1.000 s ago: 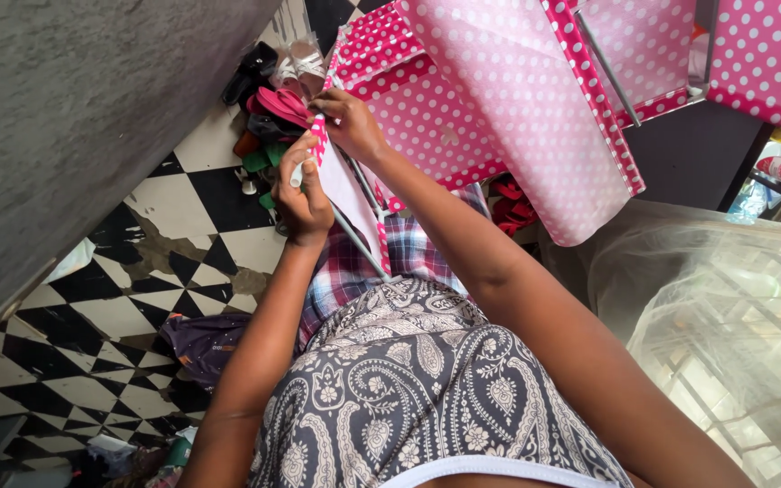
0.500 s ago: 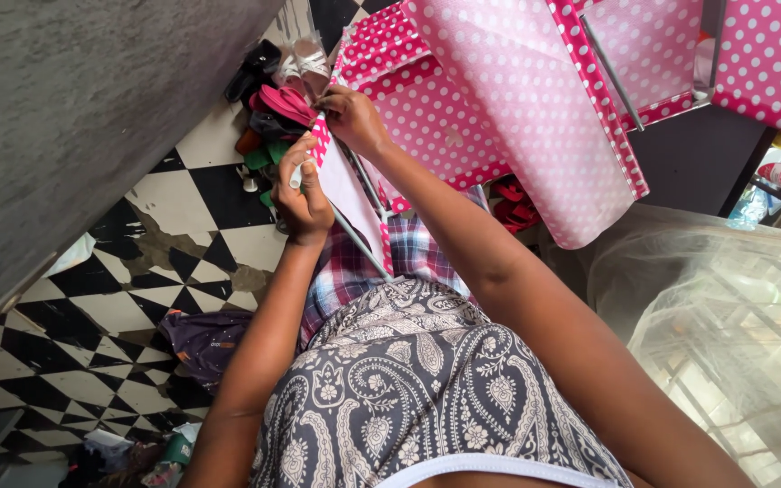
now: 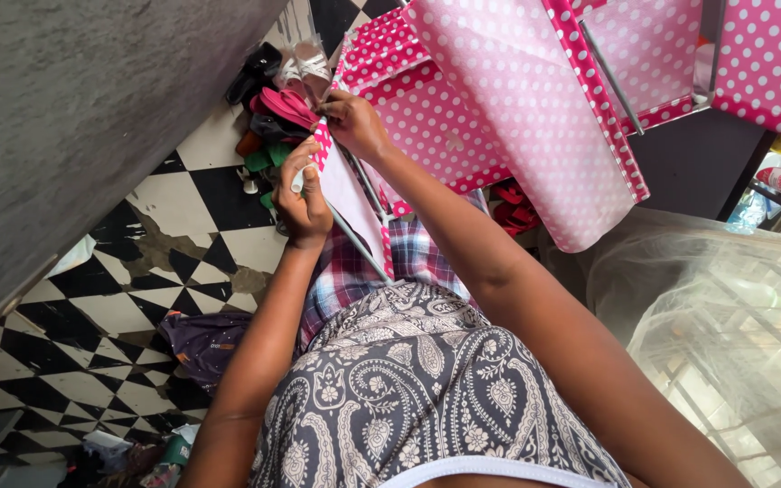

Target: Assembling a pink polka-dotted fabric shelf organizer unit by connecting rods and fitting fabric sleeves.

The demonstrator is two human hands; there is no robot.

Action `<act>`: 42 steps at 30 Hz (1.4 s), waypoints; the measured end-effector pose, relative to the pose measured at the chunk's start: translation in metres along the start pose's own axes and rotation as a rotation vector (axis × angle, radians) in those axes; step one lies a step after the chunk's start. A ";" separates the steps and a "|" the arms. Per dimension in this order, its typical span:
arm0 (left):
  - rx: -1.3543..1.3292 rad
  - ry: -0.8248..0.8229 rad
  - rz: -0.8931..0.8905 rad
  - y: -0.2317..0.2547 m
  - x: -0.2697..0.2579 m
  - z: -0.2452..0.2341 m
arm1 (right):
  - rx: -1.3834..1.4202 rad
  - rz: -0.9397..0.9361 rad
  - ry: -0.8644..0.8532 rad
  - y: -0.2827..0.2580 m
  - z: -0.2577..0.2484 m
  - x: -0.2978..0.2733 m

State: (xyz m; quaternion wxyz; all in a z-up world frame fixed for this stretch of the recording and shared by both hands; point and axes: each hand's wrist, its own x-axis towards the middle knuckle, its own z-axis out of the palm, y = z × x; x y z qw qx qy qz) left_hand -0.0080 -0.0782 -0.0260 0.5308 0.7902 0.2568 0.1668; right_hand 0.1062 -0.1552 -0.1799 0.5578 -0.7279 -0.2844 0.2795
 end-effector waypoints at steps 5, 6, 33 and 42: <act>0.004 -0.019 0.008 -0.001 0.000 0.003 | 0.016 0.029 0.034 0.013 0.007 -0.005; 0.005 -0.018 0.007 -0.002 0.000 0.002 | 0.017 0.030 0.033 0.010 0.009 -0.006; 0.026 0.038 -0.049 -0.005 -0.006 -0.008 | 0.080 0.018 0.065 0.009 0.011 -0.011; 0.054 0.037 -0.068 -0.002 -0.002 -0.001 | 0.067 0.058 0.112 0.013 0.016 -0.009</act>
